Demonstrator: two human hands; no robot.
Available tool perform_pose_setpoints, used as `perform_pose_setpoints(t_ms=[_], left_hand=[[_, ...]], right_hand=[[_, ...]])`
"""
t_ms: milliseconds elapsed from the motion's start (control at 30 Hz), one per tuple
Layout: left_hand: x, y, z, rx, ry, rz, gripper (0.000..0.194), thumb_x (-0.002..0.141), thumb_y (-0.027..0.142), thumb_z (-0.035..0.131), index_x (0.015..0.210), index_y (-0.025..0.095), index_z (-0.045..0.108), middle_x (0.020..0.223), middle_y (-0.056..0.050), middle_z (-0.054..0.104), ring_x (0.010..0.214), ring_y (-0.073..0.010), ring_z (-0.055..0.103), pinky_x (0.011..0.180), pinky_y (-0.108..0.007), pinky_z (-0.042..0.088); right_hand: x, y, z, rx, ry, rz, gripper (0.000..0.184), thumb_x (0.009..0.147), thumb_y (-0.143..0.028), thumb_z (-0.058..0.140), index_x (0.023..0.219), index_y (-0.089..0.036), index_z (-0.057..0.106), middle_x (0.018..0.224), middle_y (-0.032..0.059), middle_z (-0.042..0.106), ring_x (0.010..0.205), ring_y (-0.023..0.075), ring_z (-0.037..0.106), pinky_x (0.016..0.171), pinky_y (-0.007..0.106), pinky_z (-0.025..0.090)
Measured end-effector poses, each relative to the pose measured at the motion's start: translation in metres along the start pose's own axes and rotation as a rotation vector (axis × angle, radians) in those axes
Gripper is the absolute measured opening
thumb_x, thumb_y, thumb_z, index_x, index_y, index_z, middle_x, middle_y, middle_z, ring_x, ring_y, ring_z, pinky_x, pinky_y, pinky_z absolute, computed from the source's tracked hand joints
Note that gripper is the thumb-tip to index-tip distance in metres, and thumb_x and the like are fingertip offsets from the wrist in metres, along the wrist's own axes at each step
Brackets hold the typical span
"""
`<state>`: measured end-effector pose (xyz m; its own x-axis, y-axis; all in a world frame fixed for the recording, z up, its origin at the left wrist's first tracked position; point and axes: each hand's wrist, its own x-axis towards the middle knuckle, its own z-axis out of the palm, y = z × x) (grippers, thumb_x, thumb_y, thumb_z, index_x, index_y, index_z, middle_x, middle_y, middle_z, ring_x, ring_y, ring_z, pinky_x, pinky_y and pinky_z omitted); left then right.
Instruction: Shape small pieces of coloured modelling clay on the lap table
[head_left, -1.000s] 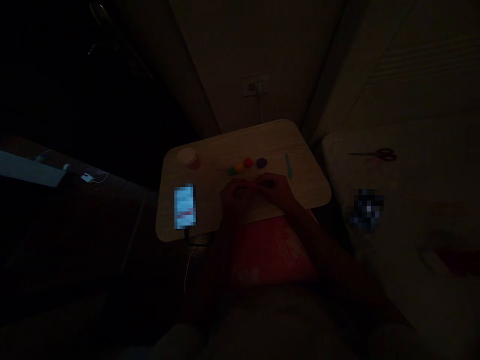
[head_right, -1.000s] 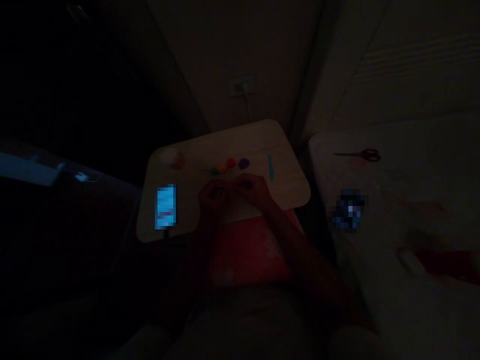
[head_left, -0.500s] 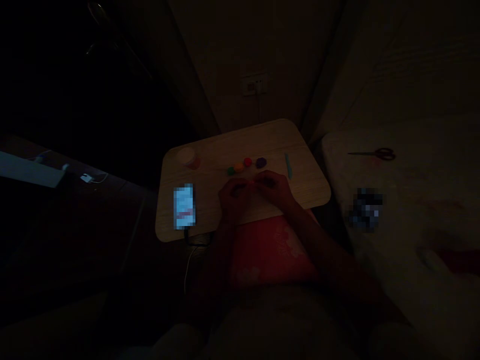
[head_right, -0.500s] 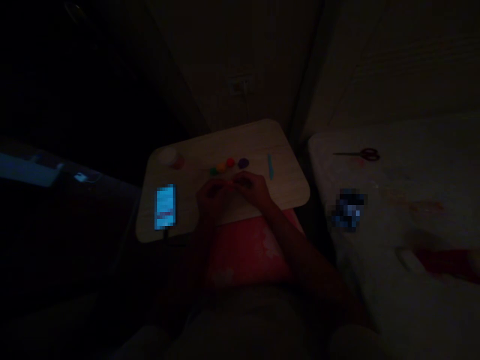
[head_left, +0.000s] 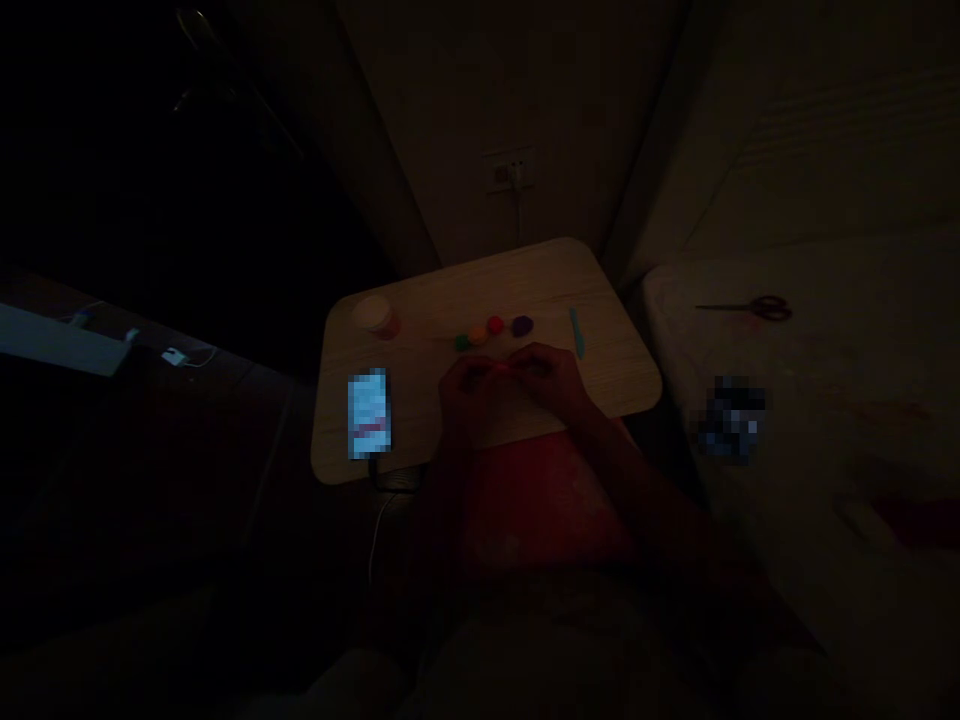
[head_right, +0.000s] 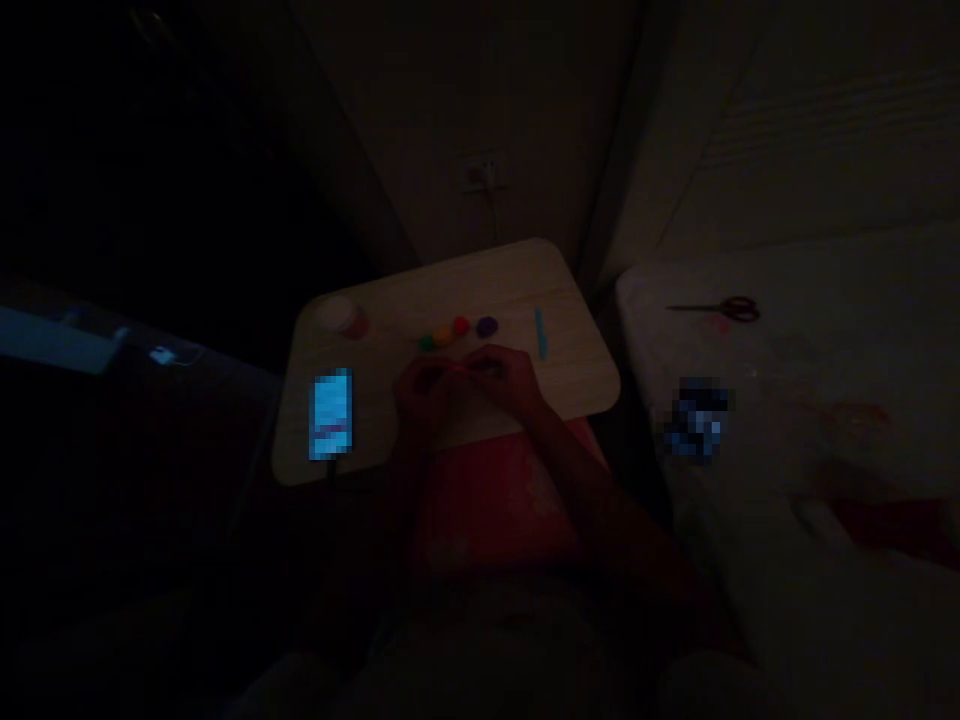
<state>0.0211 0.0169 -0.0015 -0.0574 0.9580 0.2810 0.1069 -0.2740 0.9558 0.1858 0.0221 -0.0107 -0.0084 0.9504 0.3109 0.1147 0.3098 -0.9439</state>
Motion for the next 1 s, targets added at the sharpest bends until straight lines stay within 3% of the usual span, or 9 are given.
perform_pose_setpoints(t_ms=[500,633,767,1000], left_hand=[[0.0001,-0.0028,-0.0034,0.022,-0.039,0.053,0.018,0.077,0.032,0.081,0.08,0.017,0.072,0.082,-0.003,0.072,0.08,-0.0155,0.069,0.078,-0.028,0.056],[-0.0003,-0.0012,-0.0013,-0.026,0.002,0.04,0.025,0.075,0.035,0.083,0.087,0.018,0.07,0.085,-0.003,0.072,0.079,-0.0155,0.069,0.076,-0.028,0.057],[0.0001,-0.0026,-0.0017,-0.054,-0.032,0.038,0.029,0.076,0.039,0.082,0.093,0.019,0.07,0.094,-0.006,0.074,0.086,-0.0184,0.072,0.081,-0.033,0.059],[0.0011,-0.0051,-0.0044,0.002,-0.007,0.054,0.019,0.079,0.036,0.079,0.085,0.019,0.072,0.086,-0.004,0.074,0.082,-0.0176,0.071,0.078,-0.031,0.059]], right_hand=[[-0.0006,-0.0002,-0.0015,0.009,-0.046,-0.031,0.018,0.079,-0.039,0.079,0.083,-0.022,0.078,0.086,0.0052,0.078,0.079,0.02,0.073,0.074,0.032,0.058],[-0.0011,0.0022,0.001,0.072,0.018,0.049,0.023,0.077,-0.042,0.081,0.085,-0.022,0.077,0.085,0.0047,0.078,0.077,0.02,0.073,0.072,0.031,0.058],[-0.0002,0.0018,0.0033,0.153,0.075,0.089,0.028,0.073,-0.047,0.082,0.085,-0.023,0.074,0.088,0.0046,0.078,0.081,0.0203,0.073,0.075,0.033,0.059],[0.0015,0.0022,0.0019,0.163,0.062,0.085,0.025,0.076,-0.045,0.08,0.085,-0.022,0.075,0.089,0.0047,0.078,0.081,0.0201,0.073,0.076,0.033,0.059]])
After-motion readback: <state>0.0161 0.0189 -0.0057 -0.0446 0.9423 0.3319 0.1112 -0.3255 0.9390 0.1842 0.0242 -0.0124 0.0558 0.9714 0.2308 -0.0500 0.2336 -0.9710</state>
